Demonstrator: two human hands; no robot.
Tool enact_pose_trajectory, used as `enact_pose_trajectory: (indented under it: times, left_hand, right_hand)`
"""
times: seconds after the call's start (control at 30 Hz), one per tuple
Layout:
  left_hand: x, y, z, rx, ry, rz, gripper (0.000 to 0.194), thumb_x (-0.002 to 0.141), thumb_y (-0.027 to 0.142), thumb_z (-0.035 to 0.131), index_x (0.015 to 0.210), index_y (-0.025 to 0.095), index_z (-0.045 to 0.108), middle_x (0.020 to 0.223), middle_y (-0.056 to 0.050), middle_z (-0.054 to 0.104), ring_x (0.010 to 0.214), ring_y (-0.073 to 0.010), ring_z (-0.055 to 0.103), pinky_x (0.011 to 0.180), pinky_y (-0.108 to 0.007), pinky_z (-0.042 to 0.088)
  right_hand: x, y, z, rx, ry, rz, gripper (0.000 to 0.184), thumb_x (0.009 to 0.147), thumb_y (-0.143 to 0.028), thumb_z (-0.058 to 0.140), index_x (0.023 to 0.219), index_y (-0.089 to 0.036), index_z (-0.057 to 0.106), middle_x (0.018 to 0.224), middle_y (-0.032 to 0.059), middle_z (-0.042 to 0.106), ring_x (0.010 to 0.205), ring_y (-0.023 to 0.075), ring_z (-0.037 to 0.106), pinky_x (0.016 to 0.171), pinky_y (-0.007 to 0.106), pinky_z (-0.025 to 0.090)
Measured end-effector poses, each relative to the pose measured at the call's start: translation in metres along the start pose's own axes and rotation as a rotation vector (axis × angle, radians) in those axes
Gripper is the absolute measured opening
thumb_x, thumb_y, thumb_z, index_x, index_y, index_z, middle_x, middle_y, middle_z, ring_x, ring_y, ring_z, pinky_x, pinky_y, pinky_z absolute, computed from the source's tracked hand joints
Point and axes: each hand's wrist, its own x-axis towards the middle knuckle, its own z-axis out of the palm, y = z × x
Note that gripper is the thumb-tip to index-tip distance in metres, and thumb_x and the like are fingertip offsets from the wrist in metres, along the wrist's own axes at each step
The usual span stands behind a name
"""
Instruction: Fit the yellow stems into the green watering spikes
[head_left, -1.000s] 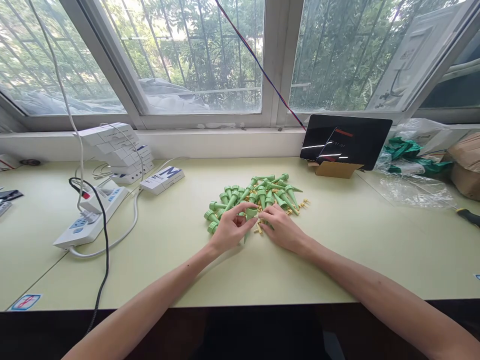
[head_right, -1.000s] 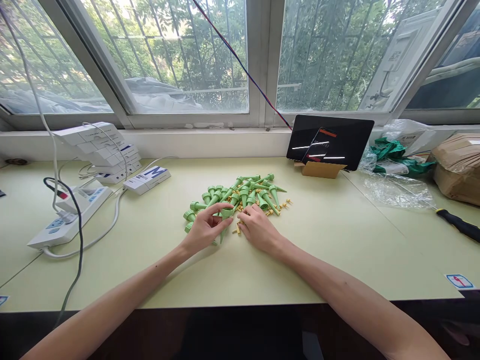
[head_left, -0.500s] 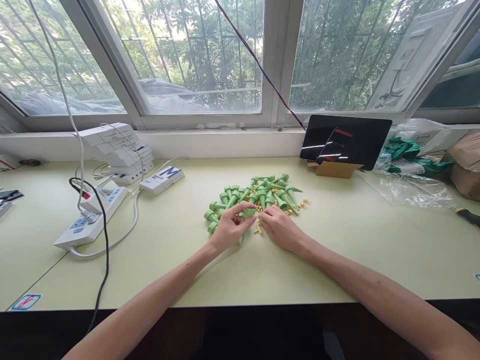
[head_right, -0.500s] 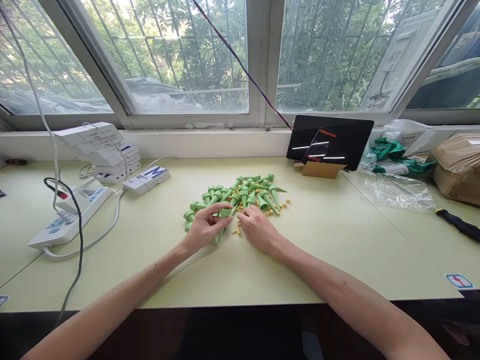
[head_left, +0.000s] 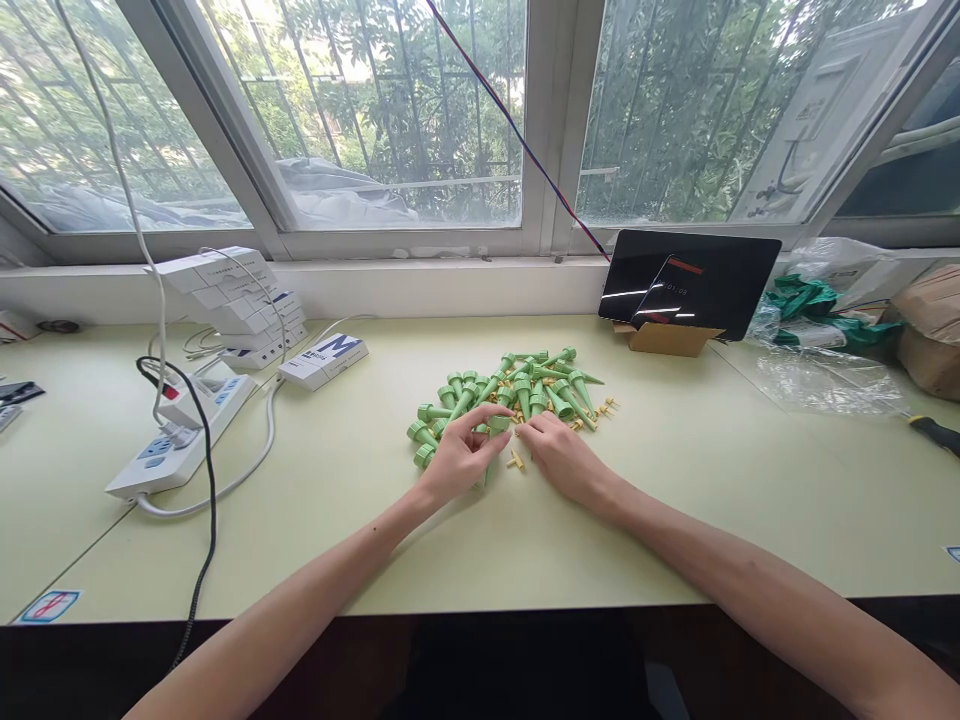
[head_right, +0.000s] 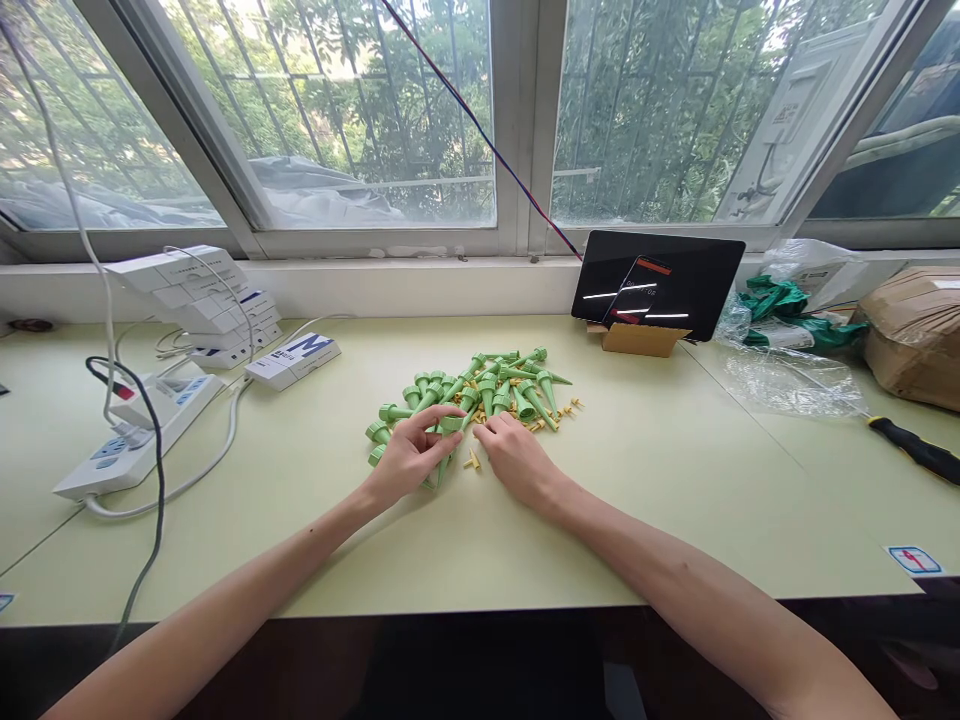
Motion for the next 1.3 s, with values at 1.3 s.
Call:
enact_pose_trajectory:
  times: [1.3]
  left_hand:
    - [0.0015, 0.0033, -0.0030, -0.170, -0.088, -0.060, 0.041, 0.082, 0.039, 0.068, 0.117, 0.019, 0.059, 0.050, 0.010, 0.025, 0.042, -0.0057, 0.023, 0.044, -0.022, 0.018]
  right_hand:
    - [-0.0020, -0.0023, -0.0015, 0.181, 0.031, 0.041, 0.038, 0.079, 0.012, 0.038, 0.093, -0.016, 0.060, 0.088, 0.0049, 0.048, 0.081, 0.0163, 0.046, 0.072, 0.026, 0.042]
